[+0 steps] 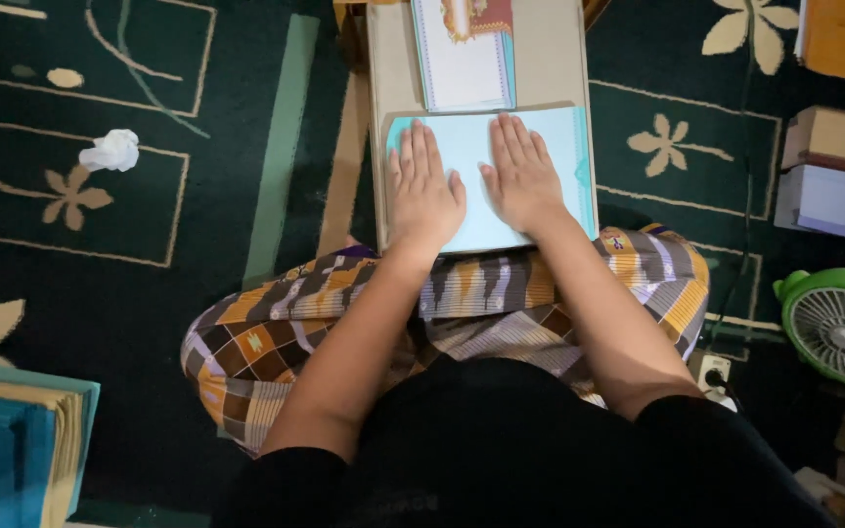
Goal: The person sits on the floor and wraps a book with light blue paper. They fold the paper over the book's edges and smooth it down with their hands, repeating the process for multiple books.
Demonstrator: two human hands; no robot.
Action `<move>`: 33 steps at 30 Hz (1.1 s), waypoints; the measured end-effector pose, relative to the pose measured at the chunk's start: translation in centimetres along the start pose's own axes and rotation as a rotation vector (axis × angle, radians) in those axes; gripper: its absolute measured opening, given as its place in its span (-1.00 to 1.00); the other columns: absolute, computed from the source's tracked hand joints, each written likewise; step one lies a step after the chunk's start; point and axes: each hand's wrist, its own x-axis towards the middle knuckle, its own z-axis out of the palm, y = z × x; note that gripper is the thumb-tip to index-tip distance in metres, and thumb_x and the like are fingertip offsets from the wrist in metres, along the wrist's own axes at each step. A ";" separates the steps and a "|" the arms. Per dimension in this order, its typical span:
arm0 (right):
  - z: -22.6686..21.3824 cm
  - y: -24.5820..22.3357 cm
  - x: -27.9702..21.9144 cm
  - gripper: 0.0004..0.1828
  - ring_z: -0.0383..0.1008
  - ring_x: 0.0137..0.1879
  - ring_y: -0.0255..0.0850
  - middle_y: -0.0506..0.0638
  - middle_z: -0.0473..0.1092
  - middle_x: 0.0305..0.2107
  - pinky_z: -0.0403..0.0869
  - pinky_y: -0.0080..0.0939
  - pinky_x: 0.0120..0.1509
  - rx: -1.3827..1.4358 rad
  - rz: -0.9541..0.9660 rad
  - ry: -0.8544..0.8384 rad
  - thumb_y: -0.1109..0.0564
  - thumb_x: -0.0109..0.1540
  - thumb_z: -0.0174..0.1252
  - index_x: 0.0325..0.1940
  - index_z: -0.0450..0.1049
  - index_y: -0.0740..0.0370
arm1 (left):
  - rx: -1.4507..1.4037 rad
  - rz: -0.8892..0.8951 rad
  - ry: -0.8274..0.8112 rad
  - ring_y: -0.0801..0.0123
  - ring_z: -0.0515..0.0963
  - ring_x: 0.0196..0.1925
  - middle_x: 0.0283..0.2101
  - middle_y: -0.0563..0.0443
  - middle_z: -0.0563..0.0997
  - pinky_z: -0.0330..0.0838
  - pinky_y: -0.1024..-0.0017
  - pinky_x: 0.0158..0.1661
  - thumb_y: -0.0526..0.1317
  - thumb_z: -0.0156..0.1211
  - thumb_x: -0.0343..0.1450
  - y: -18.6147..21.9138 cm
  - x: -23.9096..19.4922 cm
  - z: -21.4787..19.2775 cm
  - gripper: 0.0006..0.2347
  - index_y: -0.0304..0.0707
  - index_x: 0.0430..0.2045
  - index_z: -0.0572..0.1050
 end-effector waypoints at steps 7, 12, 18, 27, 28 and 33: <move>0.0 -1.0 -2.6 -0.26 -0.38 0.70 -0.07 0.07 -0.35 0.61 -0.31 -0.01 0.71 0.042 0.004 -0.001 -0.21 0.46 -0.61 0.67 -0.29 0.17 | 0.000 -0.008 -0.047 -0.04 -0.29 0.64 0.59 -0.33 -0.24 -0.51 0.03 0.52 0.00 -0.29 0.56 0.4 -0.2 -1.0 -0.36 -0.44 0.50 -0.15; 0.2 -0.6 0.3 -0.24 -0.40 0.70 -0.07 0.07 -0.34 0.61 -0.30 0.00 0.71 0.025 0.022 0.038 -0.23 0.45 -0.63 0.67 -0.27 0.16 | 0.001 -0.006 -0.020 0.00 -0.24 0.64 0.60 -0.25 -0.21 -0.44 0.00 0.52 0.06 -0.24 0.55 0.3 -0.3 -1.4 -0.37 -0.29 0.52 -0.07; 0.2 2.6 -2.6 -0.18 -0.31 0.68 0.09 0.26 -0.18 0.57 -0.30 0.07 0.70 0.068 0.278 0.187 -0.27 0.46 -0.45 0.65 -0.13 0.33 | -0.058 -0.113 -0.007 -0.02 -0.19 0.64 0.60 -0.25 -0.17 -0.39 -0.01 0.52 -0.07 -0.30 0.56 0.1 -0.4 -1.7 -0.43 -0.34 0.51 -0.06; 1.1 -1.1 -2.7 -0.12 -0.35 0.69 0.13 0.32 -0.26 0.57 -0.30 0.16 0.70 0.146 0.251 0.186 -0.31 0.42 -0.34 0.63 -0.15 0.37 | 0.003 -0.141 0.036 -0.02 -0.23 0.63 0.60 -0.22 -0.20 -0.31 -0.16 0.46 -0.05 -0.28 0.57 0.2 -0.2 -0.4 -0.42 -0.33 0.52 -0.09; 1.0 -0.3 -2.7 -0.12 -0.35 0.69 0.13 0.32 -0.26 0.57 -0.30 0.16 0.70 0.149 0.245 0.185 -0.31 0.42 -0.34 0.63 -0.15 0.37 | 0.007 -0.146 0.036 -0.02 -0.23 0.63 0.60 -0.22 -0.20 -0.31 -0.16 0.46 -0.05 -0.28 0.57 0.0 -0.3 -0.2 -0.42 -0.33 0.52 -0.09; 1.0 2.0 -1.9 -0.09 -0.41 0.69 0.09 0.29 -0.25 0.58 -0.42 0.19 0.70 0.117 0.360 0.187 -0.35 0.42 -0.41 0.64 -0.19 0.39 | -0.025 -0.191 0.055 -0.08 -0.16 0.61 0.60 -0.24 -0.16 -0.20 -0.17 0.43 -0.18 -0.33 0.58 0.2 -0.3 -1.2 -0.48 -0.34 0.51 -0.07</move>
